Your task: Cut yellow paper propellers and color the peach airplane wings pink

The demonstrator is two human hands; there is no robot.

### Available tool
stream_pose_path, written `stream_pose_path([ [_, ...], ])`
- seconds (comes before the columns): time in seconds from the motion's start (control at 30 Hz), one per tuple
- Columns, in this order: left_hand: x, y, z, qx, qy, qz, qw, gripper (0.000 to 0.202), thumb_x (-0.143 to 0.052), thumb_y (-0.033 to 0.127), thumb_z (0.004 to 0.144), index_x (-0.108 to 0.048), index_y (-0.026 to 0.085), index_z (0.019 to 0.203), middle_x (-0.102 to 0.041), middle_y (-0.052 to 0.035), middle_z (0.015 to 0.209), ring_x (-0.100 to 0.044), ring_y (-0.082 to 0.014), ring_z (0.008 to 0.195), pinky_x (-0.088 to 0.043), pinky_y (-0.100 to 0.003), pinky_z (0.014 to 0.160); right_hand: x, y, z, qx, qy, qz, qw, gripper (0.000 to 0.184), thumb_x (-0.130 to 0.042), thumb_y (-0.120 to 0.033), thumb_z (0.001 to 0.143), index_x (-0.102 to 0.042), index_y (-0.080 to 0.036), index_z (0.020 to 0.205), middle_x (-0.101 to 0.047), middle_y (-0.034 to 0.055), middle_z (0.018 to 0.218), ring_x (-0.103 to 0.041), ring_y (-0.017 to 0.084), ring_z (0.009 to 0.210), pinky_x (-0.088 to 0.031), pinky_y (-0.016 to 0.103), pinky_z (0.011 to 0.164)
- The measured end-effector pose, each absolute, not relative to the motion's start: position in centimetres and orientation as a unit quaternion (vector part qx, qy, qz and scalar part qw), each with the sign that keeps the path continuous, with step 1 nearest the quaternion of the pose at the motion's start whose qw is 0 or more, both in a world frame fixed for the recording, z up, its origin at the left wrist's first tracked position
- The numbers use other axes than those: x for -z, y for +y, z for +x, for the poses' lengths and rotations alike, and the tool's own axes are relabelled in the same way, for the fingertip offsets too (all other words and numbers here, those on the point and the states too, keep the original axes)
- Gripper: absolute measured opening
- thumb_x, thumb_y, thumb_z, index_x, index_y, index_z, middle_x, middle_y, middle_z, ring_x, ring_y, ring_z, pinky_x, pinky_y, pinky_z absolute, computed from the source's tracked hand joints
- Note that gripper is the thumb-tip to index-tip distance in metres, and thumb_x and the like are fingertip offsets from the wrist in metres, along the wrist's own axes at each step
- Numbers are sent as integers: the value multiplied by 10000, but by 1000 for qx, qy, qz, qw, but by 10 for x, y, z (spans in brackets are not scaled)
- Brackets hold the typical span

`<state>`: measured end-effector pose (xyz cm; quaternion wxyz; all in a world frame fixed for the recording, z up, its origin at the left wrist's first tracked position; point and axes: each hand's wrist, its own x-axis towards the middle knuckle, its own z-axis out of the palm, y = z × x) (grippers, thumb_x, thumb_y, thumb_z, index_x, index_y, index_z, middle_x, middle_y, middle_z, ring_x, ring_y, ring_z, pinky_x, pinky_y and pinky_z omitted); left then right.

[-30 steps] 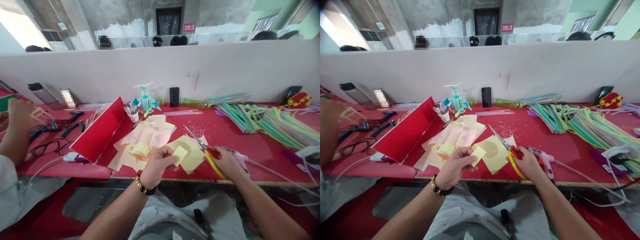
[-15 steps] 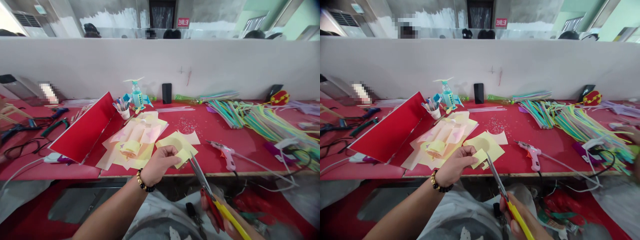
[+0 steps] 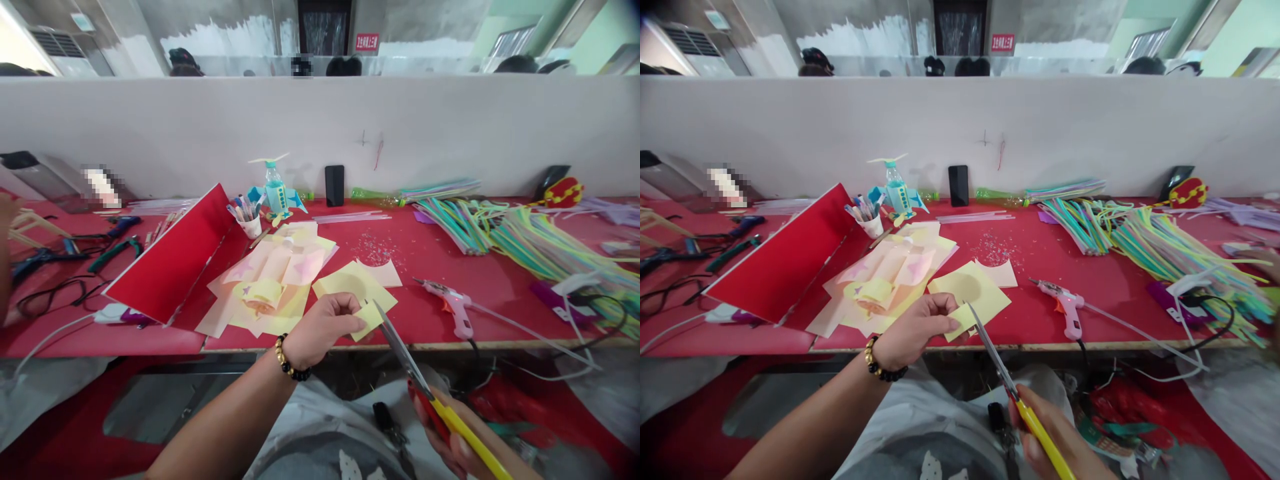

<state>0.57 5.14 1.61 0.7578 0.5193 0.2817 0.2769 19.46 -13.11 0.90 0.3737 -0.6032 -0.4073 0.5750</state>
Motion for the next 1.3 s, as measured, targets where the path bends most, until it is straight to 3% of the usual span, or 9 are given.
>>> stream_pose_path([
  [0.1, -16, 51, 6, -281, 282, 521, 755, 249, -704, 252, 655, -470, 167, 636, -419, 58, 576, -356, -58, 531, -255, -215, 533, -4, -120, 195, -585, -395, -601, 375, 500, -623, -734, 661, -602, -236, 706, -481, 22, 614, -470, 161, 521, -416, 305, 462],
  [0.27, -15, 52, 6, -275, 280, 507, 767, 256, -710, 253, 648, -467, 172, 639, -428, 54, 574, -404, -69, 535, -281, -220, 540, 8, -127, 197, -591, -373, -600, 390, 595, -649, -787, 558, -620, -228, 761, -498, 24, 652, -396, 116, 481, -297, 241, 386],
  [0.53, -12, 53, 7, -278, 277, 502, 771, 257, -729, 227, 639, -481, 160, 632, -448, 52, 575, -406, -55, 527, -312, -198, 528, 15, -131, 198, -556, -383, -628, 387, 530, -639, -755, 632, -634, -236, 740, -420, -20, 464, -316, 109, 394, -224, 251, 374],
  [0.67, -10, 53, 7, -265, 283, 479, 787, 306, -783, 283, 634, -506, 159, 671, -487, 49, 601, -476, -63, 541, -413, -203, 558, 22, -121, 201, -502, -419, -644, 397, 534, -620, -744, 658, -573, -212, 653, -489, 0, 534, -425, 132, 471, -310, 252, 427],
  [0.77, -5, 52, 5, -255, 295, 472, 790, 345, -804, 351, 641, -532, 151, 711, -558, 21, 665, -557, -88, 601, -499, -240, 616, 31, -106, 217, -403, -505, -688, 330, 408, -651, -609, 713, -569, -213, 668, -566, 10, 604, -517, 168, 561, -399, 269, 515],
  [0.87, 2, 51, 3, -248, 310, 469, 789, 380, -803, 394, 653, -527, 143, 729, -593, 9, 662, -617, -104, 601, -519, -236, 608, 42, -85, 236, -203, -583, -744, 256, 256, -600, -468, 787, -605, -216, 833, -662, 55, 783, -613, 242, 739, -465, 331, 679],
  [0.97, 8, 50, 1, -257, 321, 463, 785, 393, -803, 390, 663, -519, 150, 789, -591, 31, 616, -633, -107, 551, -517, -216, 567, 52, -59, 244, -59, -608, -770, 184, 306, -559, -432, 815, -596, -163, 958, -672, 131, 943, -638, 317, 899, -472, 396, 757],
  [1.1, 11, 47, -3, -296, 318, 477, 764, 396, -776, 345, 714, -500, 189, 952, -533, 91, 536, -614, -99, 499, -503, -195, 530, 62, -23, 242, -26, -606, -789, 102, 303, -522, -378, 870, -596, -118, 1007, -649, 182, 1026, -644, 344, 968, -489, 413, 760],
  [1.3, 12, 42, -13, -313, 334, 481, 748, 354, -763, 340, 729, -474, 185, 863, -494, 101, 535, -561, -71, 461, -494, -189, 520, 63, 4, 240, -13, -616, -777, 125, 342, -547, -325, 876, -613, -54, 1073, -635, 226, 1055, -609, 361, 1063, -481, 444, 868],
])
